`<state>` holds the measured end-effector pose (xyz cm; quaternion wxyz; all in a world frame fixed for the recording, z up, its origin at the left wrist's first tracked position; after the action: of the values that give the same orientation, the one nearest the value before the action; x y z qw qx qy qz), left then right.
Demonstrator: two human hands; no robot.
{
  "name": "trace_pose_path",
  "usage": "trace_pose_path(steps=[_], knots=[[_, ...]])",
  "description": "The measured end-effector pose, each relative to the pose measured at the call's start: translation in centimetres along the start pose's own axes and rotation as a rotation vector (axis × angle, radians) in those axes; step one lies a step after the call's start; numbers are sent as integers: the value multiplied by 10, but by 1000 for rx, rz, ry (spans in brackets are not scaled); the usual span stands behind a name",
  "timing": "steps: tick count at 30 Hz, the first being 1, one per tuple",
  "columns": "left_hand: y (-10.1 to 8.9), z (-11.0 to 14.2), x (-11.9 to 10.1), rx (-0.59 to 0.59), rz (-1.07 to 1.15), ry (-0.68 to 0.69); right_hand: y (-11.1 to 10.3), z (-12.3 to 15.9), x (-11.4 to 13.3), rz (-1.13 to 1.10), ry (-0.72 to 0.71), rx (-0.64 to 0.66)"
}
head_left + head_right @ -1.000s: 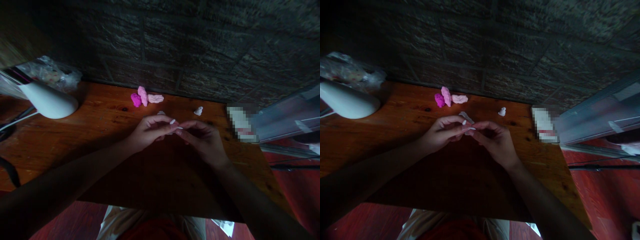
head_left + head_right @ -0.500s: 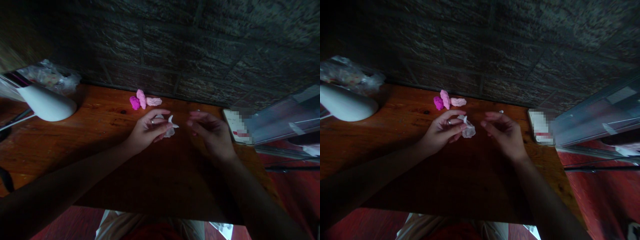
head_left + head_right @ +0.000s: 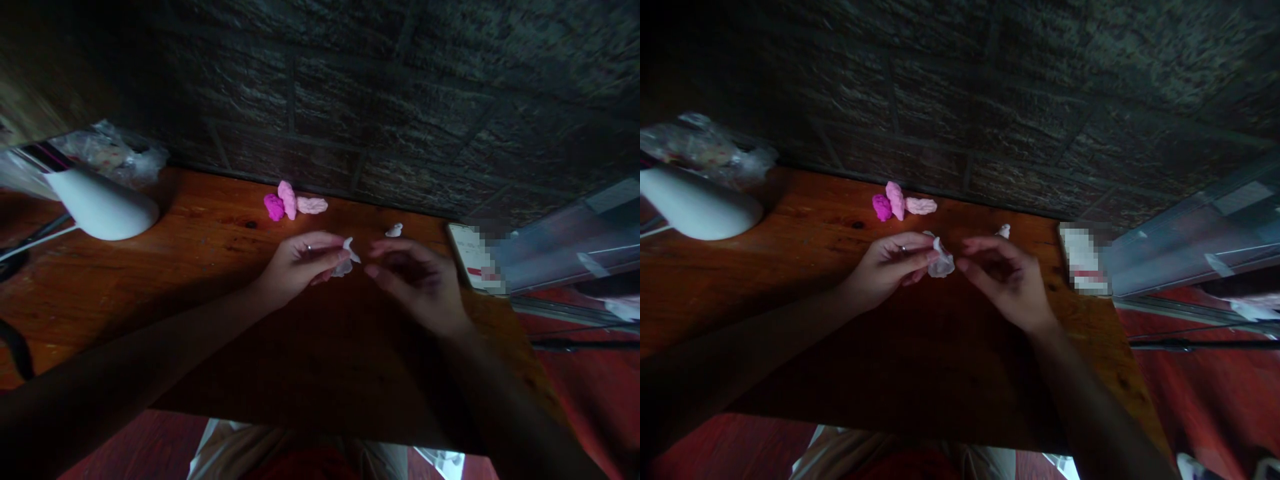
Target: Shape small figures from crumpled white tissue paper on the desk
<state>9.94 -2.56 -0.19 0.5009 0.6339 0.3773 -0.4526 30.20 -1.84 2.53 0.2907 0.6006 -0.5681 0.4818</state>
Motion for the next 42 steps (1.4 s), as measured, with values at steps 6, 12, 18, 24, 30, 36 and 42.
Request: trace_pose_path(steps=[6,12,18,24,30,36,42], knots=[[-1,1,1,65,30,48,14,9,8,142,-119,79],[-4,-1,9,74,66,-26,14,10,5,34,4,35],[-1,0,6,129,44,-4,17,10,4,-39,123,-24],[1,3,1,162,-10,18,24,13,-6,-134,149,34],[0,2,-4,149,-141,123,24,15,-5,-67,94,18],[3,4,-7,138,-129,101,23,15,-1,-10,46,-6],[2,4,-9,114,-142,96,23,15,0,58,63,-31]])
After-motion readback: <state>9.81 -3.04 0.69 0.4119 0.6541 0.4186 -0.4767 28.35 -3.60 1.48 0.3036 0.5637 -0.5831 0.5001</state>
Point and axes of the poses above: each hand's wrist, its own z-axis away from the middle knuckle, its own y-axis out of the palm, x = y × z, the point moved 2 cm from there along -z, towards the middle knuckle, and after that the axes turned 1 degree about -x, right-handed, at the moved point
